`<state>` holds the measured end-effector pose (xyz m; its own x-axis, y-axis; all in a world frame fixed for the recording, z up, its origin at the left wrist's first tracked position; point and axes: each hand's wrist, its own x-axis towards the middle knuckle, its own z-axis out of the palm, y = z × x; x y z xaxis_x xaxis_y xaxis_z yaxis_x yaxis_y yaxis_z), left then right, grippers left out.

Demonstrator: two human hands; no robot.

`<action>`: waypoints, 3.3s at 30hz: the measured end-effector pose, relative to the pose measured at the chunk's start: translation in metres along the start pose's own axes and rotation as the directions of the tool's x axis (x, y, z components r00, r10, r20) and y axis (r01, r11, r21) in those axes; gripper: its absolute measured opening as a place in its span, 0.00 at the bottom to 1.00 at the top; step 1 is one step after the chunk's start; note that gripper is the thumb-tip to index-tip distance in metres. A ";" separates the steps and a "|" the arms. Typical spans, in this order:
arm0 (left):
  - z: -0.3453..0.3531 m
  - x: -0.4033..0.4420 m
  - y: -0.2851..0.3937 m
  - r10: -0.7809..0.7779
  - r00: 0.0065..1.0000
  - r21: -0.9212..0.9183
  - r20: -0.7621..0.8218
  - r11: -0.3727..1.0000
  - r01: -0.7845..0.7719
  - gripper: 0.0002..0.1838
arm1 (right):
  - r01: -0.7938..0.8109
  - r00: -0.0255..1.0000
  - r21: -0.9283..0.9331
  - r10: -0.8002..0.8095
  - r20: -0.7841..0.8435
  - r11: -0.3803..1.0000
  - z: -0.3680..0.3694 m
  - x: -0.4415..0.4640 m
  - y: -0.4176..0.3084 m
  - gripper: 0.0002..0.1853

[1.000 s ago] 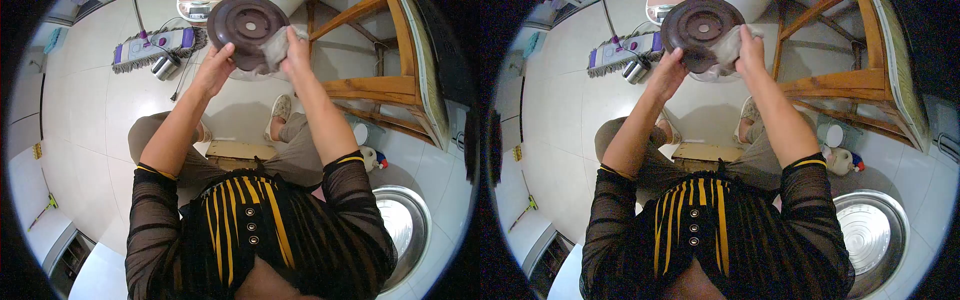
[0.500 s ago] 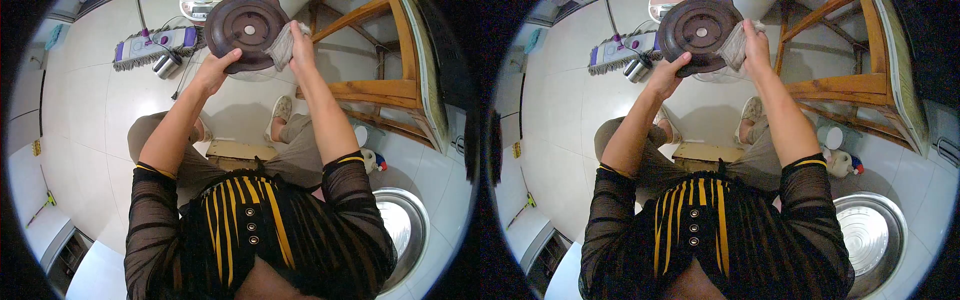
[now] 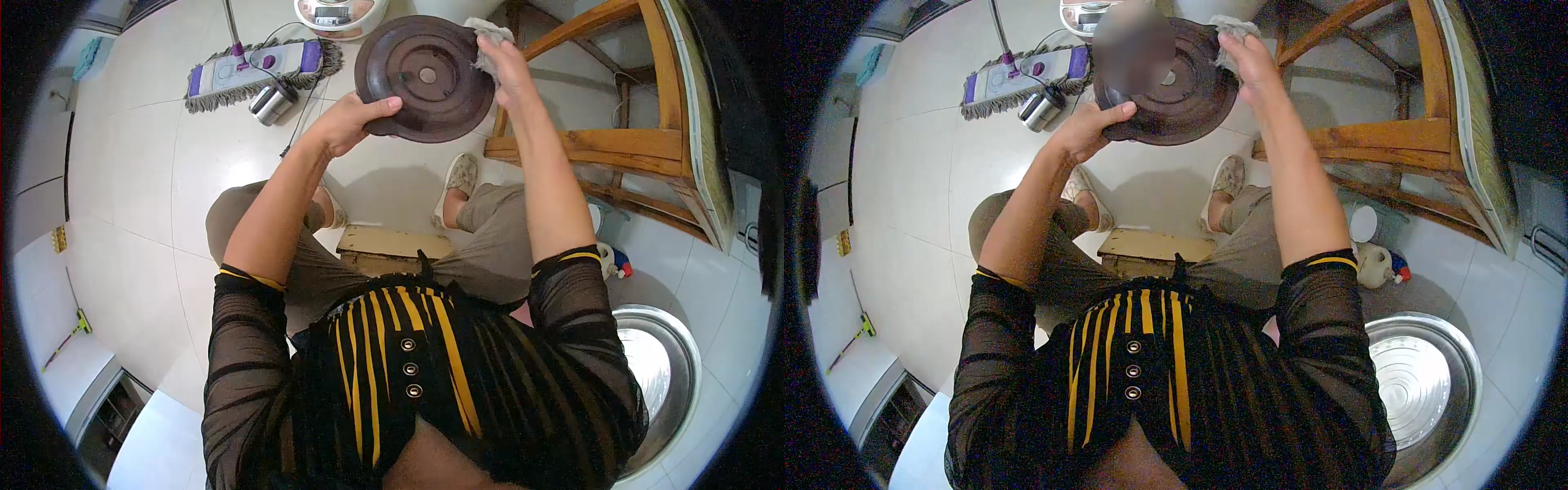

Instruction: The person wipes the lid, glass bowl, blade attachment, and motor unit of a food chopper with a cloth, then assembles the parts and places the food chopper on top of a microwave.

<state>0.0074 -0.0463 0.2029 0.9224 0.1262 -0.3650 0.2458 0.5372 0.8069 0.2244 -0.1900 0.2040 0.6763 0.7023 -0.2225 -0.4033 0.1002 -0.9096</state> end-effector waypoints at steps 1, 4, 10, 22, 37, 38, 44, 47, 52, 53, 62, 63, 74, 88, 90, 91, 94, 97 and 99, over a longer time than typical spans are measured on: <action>-0.001 0.001 0.001 -0.010 0.999 0.006 0.039 1.000 0.009 0.26 | 0.001 1.000 0.001 -0.001 0.001 1.000 -0.001 0.003 0.001 0.13; 0.005 0.002 0.011 0.046 0.996 -0.326 -0.071 0.943 -0.067 0.27 | 0.088 0.996 -0.075 -0.089 -0.003 0.993 -0.001 0.008 0.010 0.14; 0.012 0.013 0.003 0.273 0.959 -0.426 -0.072 0.861 -0.277 0.27 | 0.162 0.940 0.158 -0.103 -0.327 0.974 0.035 -0.013 0.023 0.13; -0.001 0.007 0.014 0.256 0.927 -0.365 -0.272 0.864 -0.346 0.23 | 0.263 0.965 -0.096 -0.261 0.032 0.960 0.023 -0.008 0.024 0.14; -0.011 0.001 0.021 0.167 0.972 -0.179 -0.164 0.964 -0.196 0.22 | 0.146 0.989 0.006 -0.147 0.016 0.989 0.021 -0.016 0.007 0.14; -0.011 -0.001 0.018 0.120 0.983 -0.111 -0.138 0.984 -0.136 0.22 | 0.178 0.977 -0.050 -0.170 0.129 0.983 0.019 -0.016 0.005 0.16; -0.004 -0.008 0.016 -0.004 1.000 0.033 0.005 0.999 0.004 0.26 | 0.044 0.966 -0.059 -0.028 0.255 0.997 0.017 -0.021 -0.009 0.18; -0.004 -0.003 0.017 0.023 1.000 0.003 -0.011 1.000 -0.023 0.25 | 0.080 0.993 -0.048 -0.076 0.091 0.996 0.026 -0.023 -0.006 0.16; 0.007 -0.001 0.010 0.066 0.995 -0.415 -0.073 0.905 -0.091 0.26 | 0.115 0.978 0.095 -0.096 -0.185 0.989 0.041 -0.026 0.013 0.14; 0.010 -0.002 0.009 0.099 0.992 -0.460 -0.081 0.879 -0.126 0.25 | 0.146 0.965 0.091 -0.122 -0.231 0.985 0.040 -0.025 0.018 0.15; -0.002 0.007 0.017 0.244 0.954 -0.267 -0.176 0.921 -0.284 0.25 | 0.345 0.788 -0.677 -0.593 -0.167 0.649 0.018 -0.009 0.015 0.17; -0.005 0.008 0.017 0.284 0.933 -0.237 -0.220 0.912 -0.334 0.26 | 0.485 0.740 -0.666 -0.672 -0.033 0.567 0.017 -0.009 0.015 0.17; 0.008 0.009 -0.005 0.208 0.939 -0.015 -0.272 0.975 -0.220 0.23 | 0.547 0.770 -0.835 -0.354 0.531 -0.061 0.064 -0.047 0.028 0.07; 0.015 0.008 -0.004 0.324 0.894 0.166 -0.309 0.944 -0.284 0.23 | 0.026 0.999 -0.188 -0.017 0.052 0.982 0.060 -0.036 0.048 0.15; 0.020 0.008 0.001 0.507 0.841 0.677 -0.188 0.687 -0.263 0.21 | -0.071 0.996 0.029 0.069 0.053 0.997 0.071 -0.039 0.020 0.18; 0.015 0.017 -0.007 0.756 0.655 0.873 0.002 0.318 -0.370 0.22 | -0.160 0.987 0.247 0.148 0.067 0.956 0.074 -0.040 0.011 0.22; 0.008 0.016 -0.004 0.773 0.593 0.958 0.226 -0.066 -0.279 0.27 | -0.196 0.966 0.297 0.132 0.222 0.935 0.061 -0.035 0.004 0.29; 0.013 0.009 -0.007 0.691 0.622 0.930 0.368 -0.288 -0.231 0.33 | -0.187 0.970 0.318 0.123 0.211 0.929 0.049 -0.035 0.007 0.28; 0.015 0.007 -0.007 0.676 0.635 0.926 0.375 -0.308 -0.219 0.33 | -0.211 0.974 -0.023 0.212 0.080 0.977 0.039 -0.032 0.013 0.24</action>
<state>0.0161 -0.0618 0.2013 0.8632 0.1303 0.4877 -0.0022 -0.9652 0.2617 0.1739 -0.1839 0.2130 0.5237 0.7618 -0.3813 -0.5222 -0.0665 -0.8502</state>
